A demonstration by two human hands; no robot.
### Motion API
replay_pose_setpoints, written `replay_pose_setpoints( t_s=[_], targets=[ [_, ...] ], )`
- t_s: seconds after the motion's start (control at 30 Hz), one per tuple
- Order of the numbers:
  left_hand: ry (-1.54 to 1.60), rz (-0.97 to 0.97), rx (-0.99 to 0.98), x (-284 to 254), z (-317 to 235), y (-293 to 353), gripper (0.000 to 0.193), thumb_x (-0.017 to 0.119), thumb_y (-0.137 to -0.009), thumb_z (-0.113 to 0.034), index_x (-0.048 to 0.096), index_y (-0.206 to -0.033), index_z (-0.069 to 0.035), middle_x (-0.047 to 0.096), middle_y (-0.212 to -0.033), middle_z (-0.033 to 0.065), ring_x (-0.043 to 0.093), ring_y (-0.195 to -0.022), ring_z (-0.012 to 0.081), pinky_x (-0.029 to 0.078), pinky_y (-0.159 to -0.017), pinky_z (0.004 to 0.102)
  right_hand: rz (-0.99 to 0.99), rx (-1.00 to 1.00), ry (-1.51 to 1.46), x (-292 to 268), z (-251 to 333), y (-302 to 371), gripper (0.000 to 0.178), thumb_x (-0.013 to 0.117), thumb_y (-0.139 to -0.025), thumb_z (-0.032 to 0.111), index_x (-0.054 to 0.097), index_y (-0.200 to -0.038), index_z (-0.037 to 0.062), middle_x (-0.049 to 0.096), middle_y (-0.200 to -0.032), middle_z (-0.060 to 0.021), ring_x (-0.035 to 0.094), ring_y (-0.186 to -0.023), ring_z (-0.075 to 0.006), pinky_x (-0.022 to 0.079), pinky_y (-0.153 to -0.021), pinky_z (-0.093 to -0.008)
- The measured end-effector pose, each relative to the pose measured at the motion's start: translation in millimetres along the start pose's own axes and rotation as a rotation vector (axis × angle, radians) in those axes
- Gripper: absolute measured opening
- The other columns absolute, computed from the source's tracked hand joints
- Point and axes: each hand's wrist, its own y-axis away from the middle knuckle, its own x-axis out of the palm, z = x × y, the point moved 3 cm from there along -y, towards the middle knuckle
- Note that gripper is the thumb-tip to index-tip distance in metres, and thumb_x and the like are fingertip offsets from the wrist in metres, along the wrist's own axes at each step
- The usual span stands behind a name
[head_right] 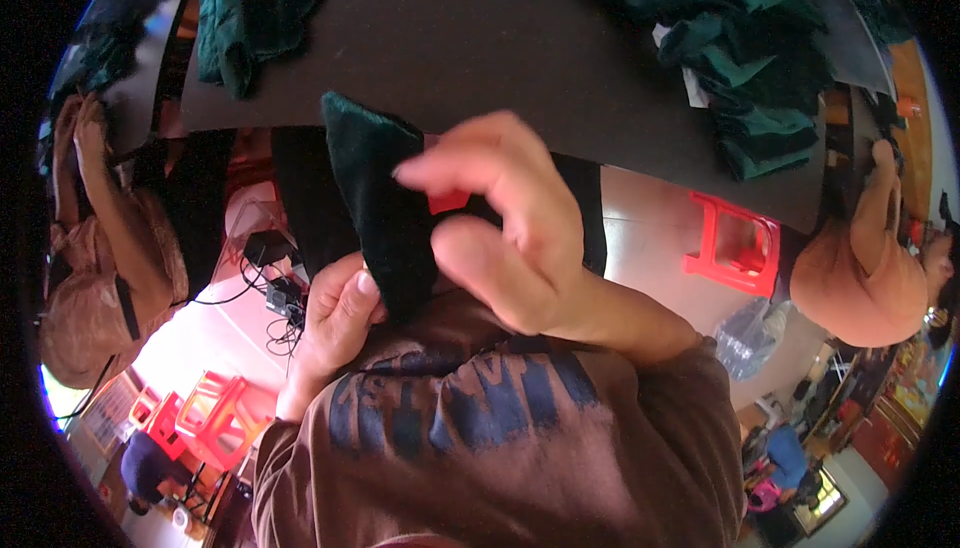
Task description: Turning green fabric pieces inside out using a wooden stick.
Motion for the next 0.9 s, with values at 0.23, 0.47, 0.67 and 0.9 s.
replay_pose_setpoints(
  t_s=[0.23,0.47,0.67,0.9],
  targets=[
    [-0.083,0.109,0.03,6,-6,-2,0.034,0.043,-0.095,-0.029,0.058,-0.082,-0.001,0.057,-0.092,0.0109,0.052,-0.09,0.0233,0.038,-0.083,0.0315,-0.139,0.343,-0.359,19,6,-4,0.024,0.061,-0.086,0.017,0.054,-0.101,-0.0006,0.054,-0.081,-0.0023,0.05,-0.07,-0.0062,0.04,-0.061,-0.0192],
    [-0.246,0.11,0.114,9,-2,-6,0.04,0.046,-0.093,-0.036,0.057,-0.086,0.002,0.053,-0.067,0.0004,0.042,-0.056,0.0084,0.032,-0.052,0.0222,-0.149,0.194,-0.311,17,5,-5,0.015,0.062,-0.085,0.011,0.057,-0.091,-0.001,0.054,-0.075,-0.0036,0.05,-0.064,-0.0067,0.038,-0.055,-0.0208],
    [-0.274,0.106,0.105,7,2,-4,0.028,0.049,-0.092,-0.028,0.062,-0.082,-0.004,0.057,-0.072,0.0089,0.055,-0.068,0.0228,0.043,-0.066,0.0298,-0.058,0.279,-0.277,17,8,-2,0.018,0.065,-0.08,0.002,0.055,-0.095,-0.0017,0.059,-0.08,-0.0035,0.053,-0.067,-0.0048,0.042,-0.057,-0.0186],
    [-0.275,0.118,0.131,10,5,-7,0.027,0.047,-0.093,-0.026,0.062,-0.085,-0.005,0.058,-0.072,0.008,0.056,-0.067,0.0222,0.042,-0.064,0.0278,0.009,0.262,-0.175,15,10,-1,0.024,0.067,-0.079,0.002,0.055,-0.099,-0.0018,0.062,-0.081,-0.0042,0.057,-0.068,-0.0057,0.045,-0.059,-0.019]
  ],
)
